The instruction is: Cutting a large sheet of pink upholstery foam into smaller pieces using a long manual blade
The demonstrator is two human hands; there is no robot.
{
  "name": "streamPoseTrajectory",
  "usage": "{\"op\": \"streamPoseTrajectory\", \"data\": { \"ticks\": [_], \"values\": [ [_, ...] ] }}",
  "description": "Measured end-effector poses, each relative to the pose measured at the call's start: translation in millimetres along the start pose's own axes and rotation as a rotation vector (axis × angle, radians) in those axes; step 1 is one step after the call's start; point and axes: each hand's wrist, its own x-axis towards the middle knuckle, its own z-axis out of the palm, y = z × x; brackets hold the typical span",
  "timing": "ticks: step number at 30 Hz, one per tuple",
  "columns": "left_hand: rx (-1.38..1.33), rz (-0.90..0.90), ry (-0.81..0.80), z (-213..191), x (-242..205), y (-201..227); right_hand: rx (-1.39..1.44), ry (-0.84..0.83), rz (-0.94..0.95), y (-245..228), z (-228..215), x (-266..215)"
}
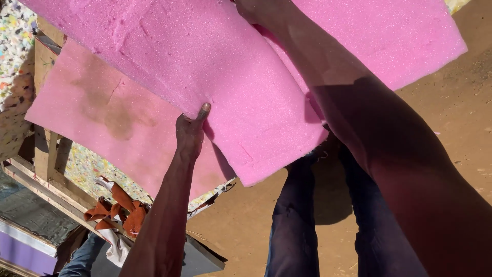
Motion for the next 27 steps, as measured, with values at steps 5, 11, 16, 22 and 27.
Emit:
{"op": "streamPoseTrajectory", "data": {
  "ticks": [5,11,16,22,27],
  "values": [
    [0.028,0.010,-0.020,-9.0,-13.5,18.9,-0.525,0.013,-0.256,97.9,-9.3,-54.0],
    [0.068,0.009,-0.072,-15.5,-3.9,13.0,-0.681,-0.274,0.167,117.9,-23.1,-197.1],
    [-0.061,0.041,-0.125,-26.4,0.8,8.1,-0.620,-0.308,0.169,153.7,-34.9,-284.6],
    [-0.200,0.022,-0.124,-39.7,51.8,-72.9,-0.753,-0.317,0.200,183.0,-33.8,-401.3],
    [-0.269,0.043,-0.122,-43.6,82.0,-111.6,-0.145,-0.176,0.746,227.9,-68.3,-486.9]
  ]
}}
